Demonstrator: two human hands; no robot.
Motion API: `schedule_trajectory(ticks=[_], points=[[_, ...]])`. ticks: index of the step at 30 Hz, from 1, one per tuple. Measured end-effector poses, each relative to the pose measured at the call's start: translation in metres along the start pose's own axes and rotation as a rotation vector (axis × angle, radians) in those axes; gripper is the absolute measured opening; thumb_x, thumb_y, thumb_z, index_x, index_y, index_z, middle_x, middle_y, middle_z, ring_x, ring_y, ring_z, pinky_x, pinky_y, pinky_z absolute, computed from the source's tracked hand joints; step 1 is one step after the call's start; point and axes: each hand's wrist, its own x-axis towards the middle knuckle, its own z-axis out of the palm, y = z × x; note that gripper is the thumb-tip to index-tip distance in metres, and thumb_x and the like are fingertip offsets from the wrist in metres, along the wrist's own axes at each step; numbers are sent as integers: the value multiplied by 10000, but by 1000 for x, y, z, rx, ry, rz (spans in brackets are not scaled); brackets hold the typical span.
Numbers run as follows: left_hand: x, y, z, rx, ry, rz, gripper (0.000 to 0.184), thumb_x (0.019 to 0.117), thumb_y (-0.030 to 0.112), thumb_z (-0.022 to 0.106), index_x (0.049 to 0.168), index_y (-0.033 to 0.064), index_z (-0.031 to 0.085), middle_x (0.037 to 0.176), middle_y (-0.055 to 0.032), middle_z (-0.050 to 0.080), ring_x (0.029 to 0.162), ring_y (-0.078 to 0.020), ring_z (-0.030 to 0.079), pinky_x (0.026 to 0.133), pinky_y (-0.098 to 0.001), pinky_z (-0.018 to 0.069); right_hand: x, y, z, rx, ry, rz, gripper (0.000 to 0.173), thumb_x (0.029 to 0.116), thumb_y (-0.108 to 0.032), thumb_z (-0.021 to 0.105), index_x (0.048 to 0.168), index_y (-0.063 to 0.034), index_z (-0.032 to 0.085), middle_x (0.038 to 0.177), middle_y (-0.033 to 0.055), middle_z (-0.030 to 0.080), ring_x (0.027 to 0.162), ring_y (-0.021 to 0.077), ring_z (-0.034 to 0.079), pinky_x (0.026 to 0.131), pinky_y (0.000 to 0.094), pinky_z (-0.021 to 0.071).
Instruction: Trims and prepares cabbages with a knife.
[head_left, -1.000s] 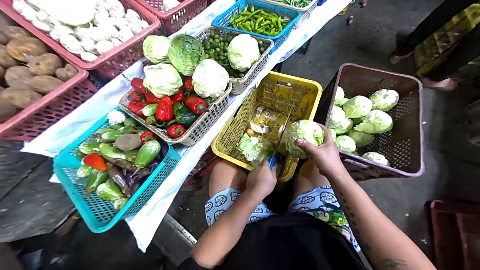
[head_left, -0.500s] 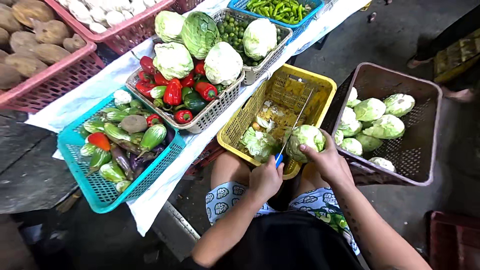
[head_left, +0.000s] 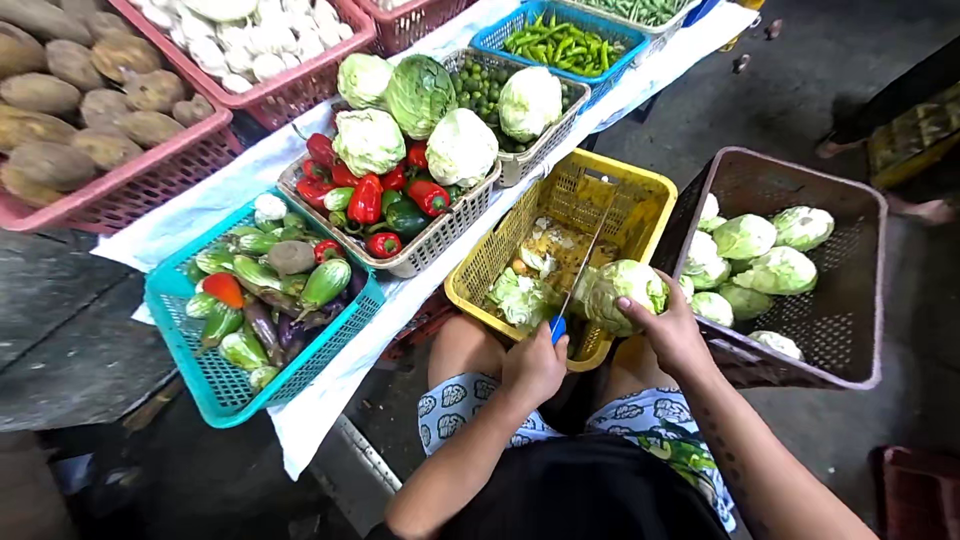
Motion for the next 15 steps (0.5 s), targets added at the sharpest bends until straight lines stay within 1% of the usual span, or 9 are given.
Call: schedule_trajectory(ticks=[2,4,6,7,9,11,12,13,15], points=[[-18,14,-25,-123,138,90,443,1090,396,460,1311,29,576,998,-171,705,959,-318,708,866,-534,563,-5,9,0,77,-2,38,952,756,-428,863,1537,-175,382,1349,149,597,1126,235,665,883,448,605],[-30,23,-41,-232,386,260,375,1070,364,510,1253,45,585,816,-86,666,747,-227,679,710,-451,583,-8,13,1,100,0,57,931,770,-449,847,1539,-215,377,1350,130,599,1119,239,670,863,455,612],[-34,27,-42,-287,607,415,383,1053,328,537,1304,41,570,775,-41,660,662,-158,654,621,-382,582,-9,12,3,109,4,56,927,780,-485,833,1542,-229,372,1350,127,603,1121,242,672,849,460,617],[-33,25,-33,-279,637,430,405,1052,321,539,1336,33,558,796,-53,675,674,-165,666,625,-386,588,-12,12,3,112,3,58,930,781,-503,825,1545,-235,368,1357,122,602,1129,241,671,850,461,619],[-27,13,-5,-192,463,312,441,1063,350,512,1357,24,559,878,-115,715,772,-245,715,713,-459,602,-14,9,3,149,1,57,927,793,-492,816,1554,-229,357,1376,121,588,1150,245,660,848,465,617],[-16,-4,18,-61,61,79,474,1082,424,449,1352,52,564,1045,-170,719,982,-329,719,864,-545,572,-15,6,2,207,-11,36,937,784,-465,813,1556,-205,350,1379,123,584,1156,247,653,843,460,615],[-9,-11,25,-46,-72,6,474,1084,438,438,1344,63,569,1102,-179,705,1049,-341,699,905,-565,554,-13,4,1,222,-23,8,961,758,-461,826,1551,-190,357,1365,125,596,1140,242,663,844,452,620],[-6,-15,27,-50,-124,-26,469,1084,443,436,1338,72,571,1117,-175,701,1070,-337,693,914,-567,549,-9,4,-1,228,-51,-27,1012,730,-488,839,1558,-178,344,1362,120,600,1139,227,666,872,435,618],[-5,-14,19,-129,-86,-26,459,1085,427,448,1338,66,576,1088,-171,703,1038,-324,697,908,-554,550,-4,9,-4,288,-117,-88,1154,665,-606,860,1572,-159,304,1364,113,597,1155,214,659,927,427,605]])
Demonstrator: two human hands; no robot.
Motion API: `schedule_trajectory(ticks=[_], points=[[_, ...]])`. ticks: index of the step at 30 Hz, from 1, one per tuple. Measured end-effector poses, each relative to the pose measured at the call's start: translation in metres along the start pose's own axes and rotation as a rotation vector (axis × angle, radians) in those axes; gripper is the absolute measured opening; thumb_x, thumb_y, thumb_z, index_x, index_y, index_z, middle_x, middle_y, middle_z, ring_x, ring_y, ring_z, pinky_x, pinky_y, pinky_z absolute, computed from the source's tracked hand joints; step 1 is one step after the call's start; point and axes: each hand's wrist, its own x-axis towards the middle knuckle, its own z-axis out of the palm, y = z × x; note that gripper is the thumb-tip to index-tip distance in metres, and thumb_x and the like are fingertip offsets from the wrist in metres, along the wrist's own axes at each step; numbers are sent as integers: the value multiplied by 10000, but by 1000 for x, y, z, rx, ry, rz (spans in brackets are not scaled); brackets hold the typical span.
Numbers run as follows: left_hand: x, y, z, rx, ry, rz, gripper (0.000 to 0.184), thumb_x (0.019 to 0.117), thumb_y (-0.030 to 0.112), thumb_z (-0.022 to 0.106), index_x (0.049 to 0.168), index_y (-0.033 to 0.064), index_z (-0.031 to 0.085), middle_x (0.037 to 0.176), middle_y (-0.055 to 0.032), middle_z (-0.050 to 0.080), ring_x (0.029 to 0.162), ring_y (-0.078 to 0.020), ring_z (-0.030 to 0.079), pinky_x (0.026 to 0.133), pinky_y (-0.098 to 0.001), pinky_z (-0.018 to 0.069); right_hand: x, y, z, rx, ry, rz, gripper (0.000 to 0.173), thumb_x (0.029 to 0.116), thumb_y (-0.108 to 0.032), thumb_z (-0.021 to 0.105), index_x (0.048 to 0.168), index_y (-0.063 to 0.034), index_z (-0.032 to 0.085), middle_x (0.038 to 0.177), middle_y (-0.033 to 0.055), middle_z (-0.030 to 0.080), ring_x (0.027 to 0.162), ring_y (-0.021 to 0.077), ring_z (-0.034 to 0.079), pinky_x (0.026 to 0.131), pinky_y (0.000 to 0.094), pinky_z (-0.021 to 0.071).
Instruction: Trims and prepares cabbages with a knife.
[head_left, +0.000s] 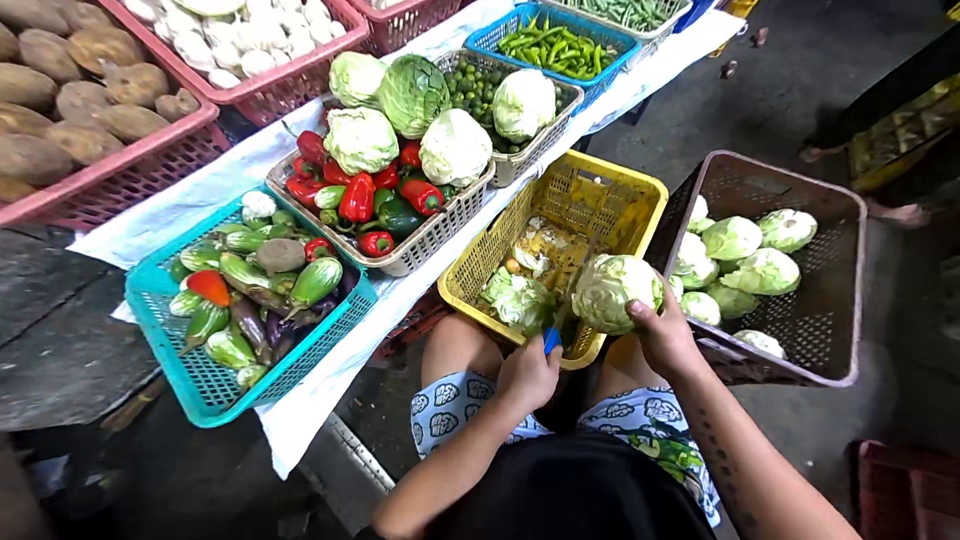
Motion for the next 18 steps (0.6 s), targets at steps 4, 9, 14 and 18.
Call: schedule_trajectory(ticks=[4,9,14,18], points=[[11,13,-28,-465,176,102,416,1083,419,494,1175,28,599,774,-73,655,567,-175,637,566,-350,587,-4,4,-3,382,-272,-57,1046,711,-609,853,1516,-194,330,1241,58,664,1095,199,681,916,437,600],[14,34,-38,-970,313,253,357,997,326,687,1131,7,602,764,-97,642,511,-160,581,488,-304,546,-19,9,7,904,-572,92,639,704,-515,849,1192,-135,690,1168,93,713,1117,231,671,989,485,543],[22,32,-37,-832,438,265,404,903,132,796,1197,-5,555,729,-98,659,479,-157,616,472,-299,570,-15,5,6,462,-294,215,607,975,-623,511,1314,-120,492,1084,22,698,1003,129,686,880,359,598],[18,27,-39,-564,504,293,403,924,159,764,1249,20,572,850,-85,702,559,-161,658,534,-333,604,-3,28,10,400,-179,265,852,804,-557,785,1427,-87,442,1124,105,704,993,189,712,870,394,617]])
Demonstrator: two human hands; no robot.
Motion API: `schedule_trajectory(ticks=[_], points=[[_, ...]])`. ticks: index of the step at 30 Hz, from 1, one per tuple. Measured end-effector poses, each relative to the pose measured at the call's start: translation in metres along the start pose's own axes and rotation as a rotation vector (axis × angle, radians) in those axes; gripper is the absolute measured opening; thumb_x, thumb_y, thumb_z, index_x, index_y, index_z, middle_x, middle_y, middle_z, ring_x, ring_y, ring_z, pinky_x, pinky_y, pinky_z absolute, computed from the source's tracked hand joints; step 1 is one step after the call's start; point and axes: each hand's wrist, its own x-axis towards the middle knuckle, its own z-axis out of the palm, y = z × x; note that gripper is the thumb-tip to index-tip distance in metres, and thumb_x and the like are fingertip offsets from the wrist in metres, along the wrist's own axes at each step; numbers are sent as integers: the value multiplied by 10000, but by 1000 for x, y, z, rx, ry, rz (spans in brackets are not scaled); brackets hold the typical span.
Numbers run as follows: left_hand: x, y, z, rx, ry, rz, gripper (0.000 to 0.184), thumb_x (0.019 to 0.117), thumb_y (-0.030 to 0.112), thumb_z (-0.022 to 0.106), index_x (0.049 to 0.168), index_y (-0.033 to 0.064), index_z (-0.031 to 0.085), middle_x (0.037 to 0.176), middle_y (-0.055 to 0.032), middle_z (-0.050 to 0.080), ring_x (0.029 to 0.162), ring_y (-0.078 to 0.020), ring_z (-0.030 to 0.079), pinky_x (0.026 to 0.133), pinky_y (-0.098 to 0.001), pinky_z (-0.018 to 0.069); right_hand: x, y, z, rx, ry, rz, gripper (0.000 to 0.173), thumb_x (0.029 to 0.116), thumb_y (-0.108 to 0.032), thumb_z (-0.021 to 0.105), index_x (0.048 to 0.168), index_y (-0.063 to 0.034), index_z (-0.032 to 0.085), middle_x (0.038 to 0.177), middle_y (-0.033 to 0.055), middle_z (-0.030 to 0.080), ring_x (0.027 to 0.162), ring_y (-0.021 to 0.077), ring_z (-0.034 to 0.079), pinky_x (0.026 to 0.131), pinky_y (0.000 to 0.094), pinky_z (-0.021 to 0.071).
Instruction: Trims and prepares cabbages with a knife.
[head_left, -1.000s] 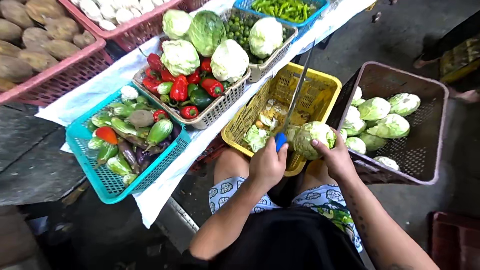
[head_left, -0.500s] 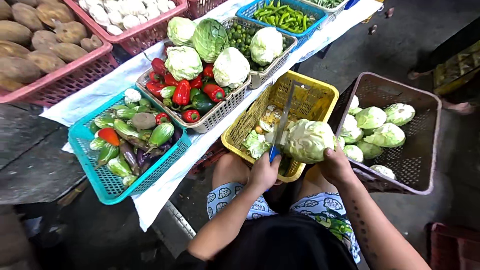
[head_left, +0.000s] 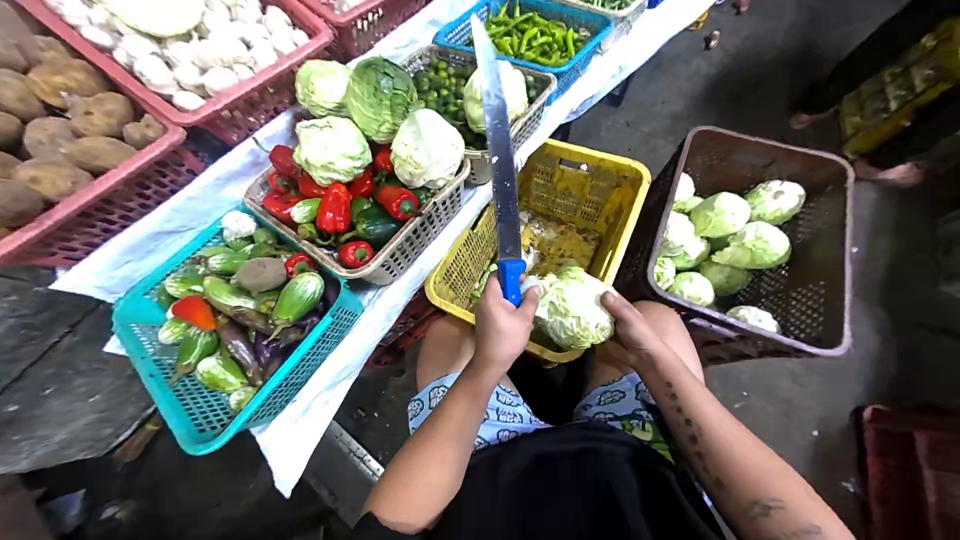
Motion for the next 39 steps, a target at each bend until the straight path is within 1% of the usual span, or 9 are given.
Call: schedule_trajectory(ticks=[6,11,20,23,27,31,33,35,39], points=[[10,10,-11,66,89,18,347,951,194,732,1227,67,564,814,-80,673,542,-171,638,517,-354,587,-14,-4,19,345,-2,-95,831,663,-649,860,1249,-123,591,1047,80,722,965,185,716,863,412,615],[14,18,-5,9,188,24,348,955,185,727,1234,53,566,847,-77,662,535,-154,620,495,-334,576,-6,-18,27,286,-23,-289,744,716,-618,842,1246,-152,609,1044,48,722,965,157,710,845,384,612],[23,17,-9,73,224,76,354,968,210,701,1266,88,554,875,-96,656,562,-180,609,499,-353,546,-5,-14,9,612,-356,-208,660,765,-668,749,1229,-206,664,1098,78,724,1018,225,706,843,468,603],[27,10,-7,111,219,73,369,960,194,709,1263,52,554,946,-97,666,669,-167,641,598,-353,564,-17,2,3,797,-157,-89,618,713,-672,782,1058,-165,704,900,72,729,842,185,718,723,383,616],[35,-5,-7,212,255,36,376,939,186,710,1259,46,570,968,-115,674,772,-202,660,689,-416,562,-12,0,15,593,-312,-193,312,920,-387,699,1068,-113,722,979,67,751,906,150,725,844,312,611],[41,-26,-3,246,230,-23,400,953,206,704,1283,33,559,1018,-138,686,836,-232,683,753,-447,580,2,-21,0,470,-411,28,244,989,-175,622,1205,-66,661,1159,152,713,1076,284,699,979,470,579],[44,-38,-2,274,217,-46,411,960,210,696,1296,25,550,986,-145,685,766,-244,683,697,-463,589,9,-11,-20,646,-236,171,511,1031,-495,462,1291,-72,584,1184,203,669,1081,343,665,933,554,566],[48,-47,-2,273,209,-68,407,957,192,695,1290,9,549,955,-145,682,712,-234,677,662,-449,594,10,-12,-21,722,-81,238,859,865,-878,338,1285,-174,593,1139,151,689,1033,292,683,852,514,594],[38,-58,-10,356,210,-104,375,951,188,704,1248,1,574,961,-160,677,807,-258,680,756,-474,576,-12,6,-9,1004,-82,221,739,884,-710,553,1282,-89,593,1190,244,665,1074,424,668,915,619,563]])
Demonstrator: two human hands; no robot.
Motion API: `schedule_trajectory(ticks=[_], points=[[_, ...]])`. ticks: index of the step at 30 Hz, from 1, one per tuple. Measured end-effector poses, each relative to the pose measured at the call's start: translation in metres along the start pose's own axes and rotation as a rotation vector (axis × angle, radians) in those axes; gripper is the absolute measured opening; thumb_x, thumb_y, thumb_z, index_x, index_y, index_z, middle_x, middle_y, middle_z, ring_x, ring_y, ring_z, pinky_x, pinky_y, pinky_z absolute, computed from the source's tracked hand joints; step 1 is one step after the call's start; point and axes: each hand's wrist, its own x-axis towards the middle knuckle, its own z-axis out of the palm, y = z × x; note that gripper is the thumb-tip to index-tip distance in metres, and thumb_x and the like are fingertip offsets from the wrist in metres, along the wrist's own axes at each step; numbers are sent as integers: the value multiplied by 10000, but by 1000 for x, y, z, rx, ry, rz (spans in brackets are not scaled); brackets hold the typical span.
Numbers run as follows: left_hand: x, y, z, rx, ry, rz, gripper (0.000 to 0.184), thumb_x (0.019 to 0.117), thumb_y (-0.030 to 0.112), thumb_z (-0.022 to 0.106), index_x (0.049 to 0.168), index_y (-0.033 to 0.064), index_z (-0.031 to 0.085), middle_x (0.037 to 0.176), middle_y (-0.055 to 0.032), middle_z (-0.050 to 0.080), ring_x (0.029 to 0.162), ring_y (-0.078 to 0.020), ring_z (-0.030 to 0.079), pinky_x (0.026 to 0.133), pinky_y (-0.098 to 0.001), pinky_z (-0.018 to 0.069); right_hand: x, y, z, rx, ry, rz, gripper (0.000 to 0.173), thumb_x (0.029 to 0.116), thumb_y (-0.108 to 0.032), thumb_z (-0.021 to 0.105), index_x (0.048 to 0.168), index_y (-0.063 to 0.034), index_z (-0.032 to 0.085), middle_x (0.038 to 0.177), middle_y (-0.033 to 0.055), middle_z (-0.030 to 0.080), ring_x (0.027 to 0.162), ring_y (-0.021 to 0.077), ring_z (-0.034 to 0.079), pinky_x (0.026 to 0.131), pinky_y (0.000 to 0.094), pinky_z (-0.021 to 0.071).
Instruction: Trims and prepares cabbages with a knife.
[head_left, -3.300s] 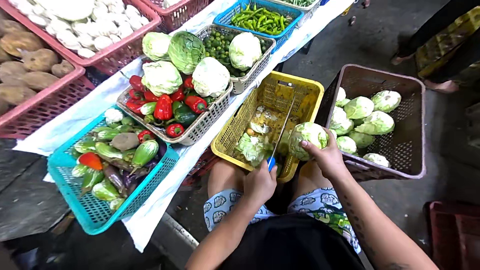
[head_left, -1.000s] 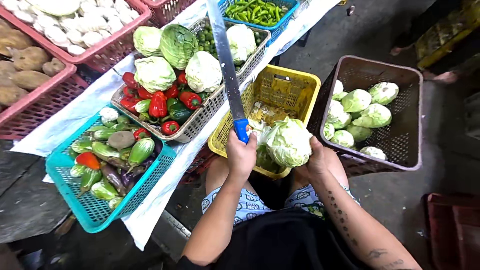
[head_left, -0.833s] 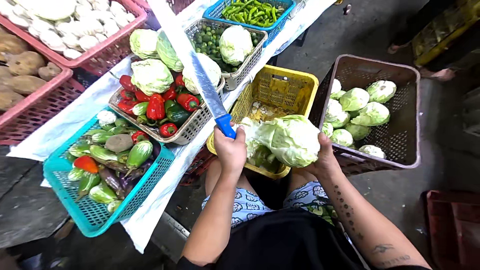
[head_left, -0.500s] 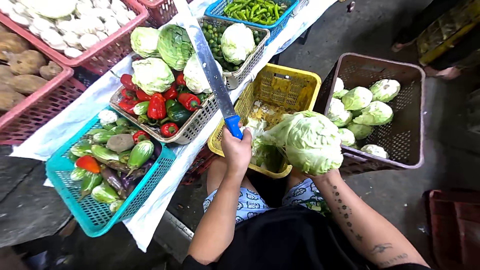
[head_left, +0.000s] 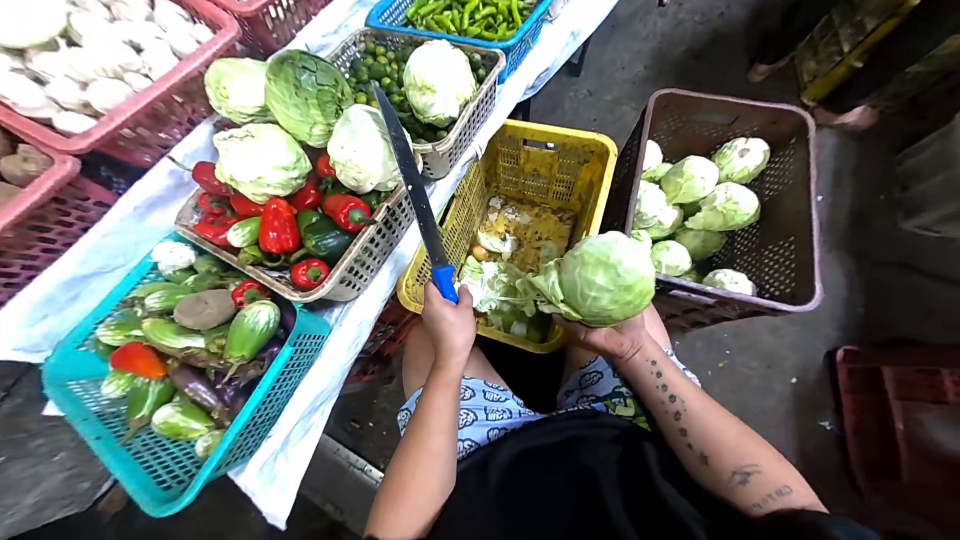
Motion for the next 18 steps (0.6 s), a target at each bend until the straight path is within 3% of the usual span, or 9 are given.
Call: schedule_trajectory(ticks=[3,5,6,9,11,14,16,18], points=[[-3,-9,-10,99,28,15,398,966,206,692,1278,-9,572,991,-184,687,873,-292,691,812,-509,568,-14,8,-2,-104,-197,106,751,872,-659,624,1334,-69,590,1306,262,627,1194,473,609,1009,675,495],[-1,-15,-16,146,53,19,399,970,208,685,1281,-15,573,1005,-191,694,907,-304,694,847,-517,558,-20,5,-3,-96,-231,185,753,890,-650,620,1340,-48,589,1342,277,608,1226,496,587,1035,690,470],[0,-17,-17,166,54,19,395,972,210,683,1278,-16,578,1016,-197,695,927,-314,694,865,-526,552,-23,3,-4,-80,-213,201,741,896,-651,611,1318,-42,602,1321,275,622,1205,487,604,1024,671,489],[5,-26,-16,248,78,33,384,975,232,687,1255,-14,599,1015,-206,707,954,-350,702,884,-552,546,-30,-3,-2,-38,-81,174,715,878,-703,589,1180,-60,668,1122,238,710,995,406,714,845,555,612],[8,-35,-14,296,114,47,370,985,244,671,1243,-13,607,1007,-207,712,942,-354,710,871,-559,551,-32,-5,3,-28,8,130,703,909,-719,516,1143,-74,672,1062,221,721,933,377,728,779,527,628],[11,-37,-13,329,149,39,376,996,249,665,1250,-21,604,1029,-215,714,959,-360,713,881,-555,553,-25,-10,17,-70,146,50,791,912,-803,372,1220,-112,598,1109,220,694,965,385,711,768,548,620],[9,-34,-16,330,141,57,425,984,288,689,1256,-22,592,1066,-218,704,983,-359,706,890,-548,554,-18,-17,18,-37,167,33,840,878,-828,397,1290,-117,571,1177,248,665,1012,416,694,786,583,610],[2,-22,-21,282,71,70,535,945,342,743,1279,-44,583,1196,-242,654,1086,-376,665,966,-559,522,-13,-20,14,7,161,31,834,881,-810,409,1311,-112,563,1212,260,647,1043,432,676,811,615,591]])
